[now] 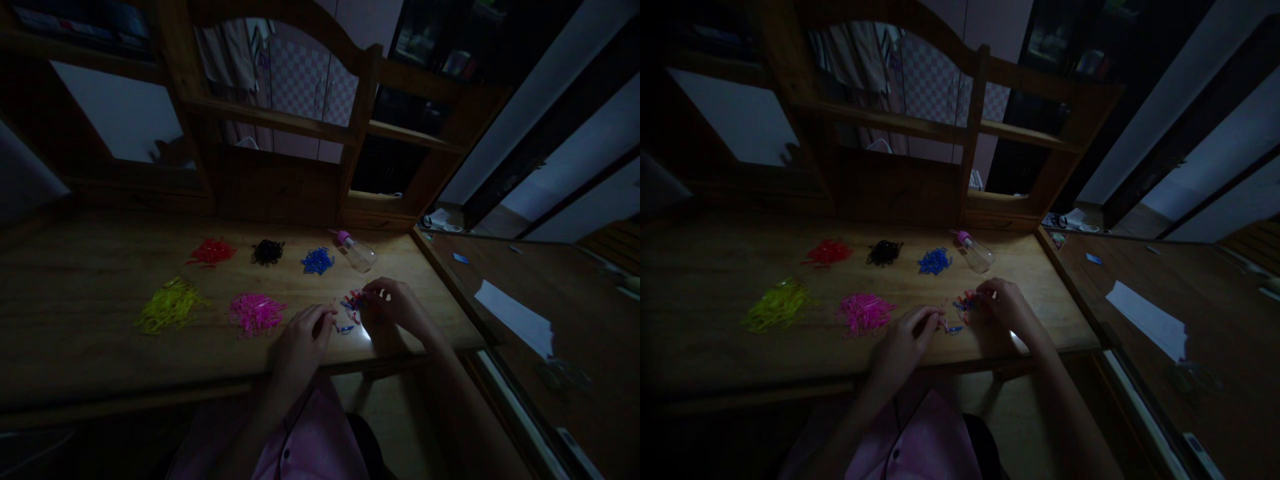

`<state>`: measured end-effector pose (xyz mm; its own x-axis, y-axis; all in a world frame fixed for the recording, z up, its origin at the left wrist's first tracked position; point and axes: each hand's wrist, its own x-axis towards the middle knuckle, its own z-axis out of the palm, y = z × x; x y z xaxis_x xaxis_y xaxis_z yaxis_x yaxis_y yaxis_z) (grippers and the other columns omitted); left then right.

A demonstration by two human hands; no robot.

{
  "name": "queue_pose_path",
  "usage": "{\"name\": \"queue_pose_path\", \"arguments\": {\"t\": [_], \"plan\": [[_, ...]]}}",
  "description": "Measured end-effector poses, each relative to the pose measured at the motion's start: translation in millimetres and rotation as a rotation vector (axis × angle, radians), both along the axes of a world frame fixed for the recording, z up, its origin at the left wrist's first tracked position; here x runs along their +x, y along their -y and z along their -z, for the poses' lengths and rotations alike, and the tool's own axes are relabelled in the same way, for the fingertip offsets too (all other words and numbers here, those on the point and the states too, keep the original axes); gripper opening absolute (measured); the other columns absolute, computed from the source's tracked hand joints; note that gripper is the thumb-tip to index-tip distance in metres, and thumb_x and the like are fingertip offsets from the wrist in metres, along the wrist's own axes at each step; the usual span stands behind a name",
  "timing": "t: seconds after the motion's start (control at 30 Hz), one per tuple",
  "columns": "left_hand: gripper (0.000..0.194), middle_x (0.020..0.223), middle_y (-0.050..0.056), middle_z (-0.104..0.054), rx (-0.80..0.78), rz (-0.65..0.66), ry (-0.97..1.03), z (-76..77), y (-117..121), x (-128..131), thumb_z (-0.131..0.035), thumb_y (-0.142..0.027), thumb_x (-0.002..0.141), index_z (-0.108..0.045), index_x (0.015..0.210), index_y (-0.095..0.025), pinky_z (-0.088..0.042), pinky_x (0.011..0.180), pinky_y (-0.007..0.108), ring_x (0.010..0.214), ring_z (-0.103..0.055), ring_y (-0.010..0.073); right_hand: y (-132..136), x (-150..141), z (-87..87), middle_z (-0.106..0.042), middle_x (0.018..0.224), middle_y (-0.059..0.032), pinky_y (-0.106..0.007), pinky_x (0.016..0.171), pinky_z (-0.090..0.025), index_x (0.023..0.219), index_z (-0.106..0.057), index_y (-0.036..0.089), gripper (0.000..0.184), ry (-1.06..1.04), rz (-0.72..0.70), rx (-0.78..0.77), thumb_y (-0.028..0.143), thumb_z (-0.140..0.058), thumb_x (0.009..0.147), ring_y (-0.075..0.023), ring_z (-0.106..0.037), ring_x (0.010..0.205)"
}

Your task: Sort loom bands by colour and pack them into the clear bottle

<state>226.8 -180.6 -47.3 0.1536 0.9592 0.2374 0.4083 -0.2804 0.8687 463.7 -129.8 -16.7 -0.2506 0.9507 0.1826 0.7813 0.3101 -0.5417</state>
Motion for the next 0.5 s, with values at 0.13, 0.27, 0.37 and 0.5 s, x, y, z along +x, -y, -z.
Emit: {"name": "queue_pose_path", "arguments": {"t": [0.13, 0.27, 0.37, 0.5], "plan": [[0.019, 0.097, 0.0, -0.071, 0.008, -0.004, -0.003, 0.7, -0.3, 0.1, -0.047, -0.022, 0.093, -0.066, 0.091, -0.024, -0.045, 0.085, 0.028, 0.094, -0.065, 0.0182, -1.7, -0.4, -2.8, -0.067, 0.09, -0.0063, -0.025, 0.064, -0.047, 0.093, -0.073, 0.019, 0.02, 0.066, -0.062, -0.042, 0.012, -0.056, 0.086, -0.0143, -0.061, 0.072], [0.02, 0.097, 0.001, -0.071, 0.016, 0.003, 0.004, -0.3, -0.9, 0.3, -0.046, -0.022, 0.093, -0.066, 0.091, -0.023, -0.046, 0.085, 0.028, 0.094, -0.065, 0.0185, -2.6, 1.1, -0.9, -0.064, 0.089, -0.0055, -0.024, 0.064, -0.046, 0.09, -0.069, 0.018, 0.02, 0.063, -0.079, -0.037, 0.006, -0.055, 0.083, -0.0139, -0.06, 0.073], [0.02, 0.097, 0.0, -0.071, 0.013, -0.005, -0.001, -1.1, -0.5, 0.4, -0.047, -0.022, 0.093, -0.066, 0.091, -0.024, -0.046, 0.085, 0.028, 0.095, -0.065, 0.0179, -1.2, 0.5, -1.8, -0.063, 0.089, -0.0049, -0.025, 0.065, -0.047, 0.087, -0.065, 0.018, 0.015, 0.025, -0.081, -0.01, 0.009, -0.054, 0.084, -0.014, -0.06, 0.075], [0.019, 0.097, 0.0, -0.071, 0.009, -0.009, 0.004, -1.6, 0.3, 0.2, -0.047, -0.022, 0.093, -0.066, 0.09, -0.024, -0.046, 0.086, 0.029, 0.095, -0.065, 0.0181, 2.8, 0.1, -9.1, -0.063, 0.087, -0.0043, -0.027, 0.067, -0.048, 0.088, -0.062, 0.019, 0.01, -0.029, -0.078, 0.024, 0.015, -0.053, 0.088, -0.0153, -0.06, 0.076]]}}
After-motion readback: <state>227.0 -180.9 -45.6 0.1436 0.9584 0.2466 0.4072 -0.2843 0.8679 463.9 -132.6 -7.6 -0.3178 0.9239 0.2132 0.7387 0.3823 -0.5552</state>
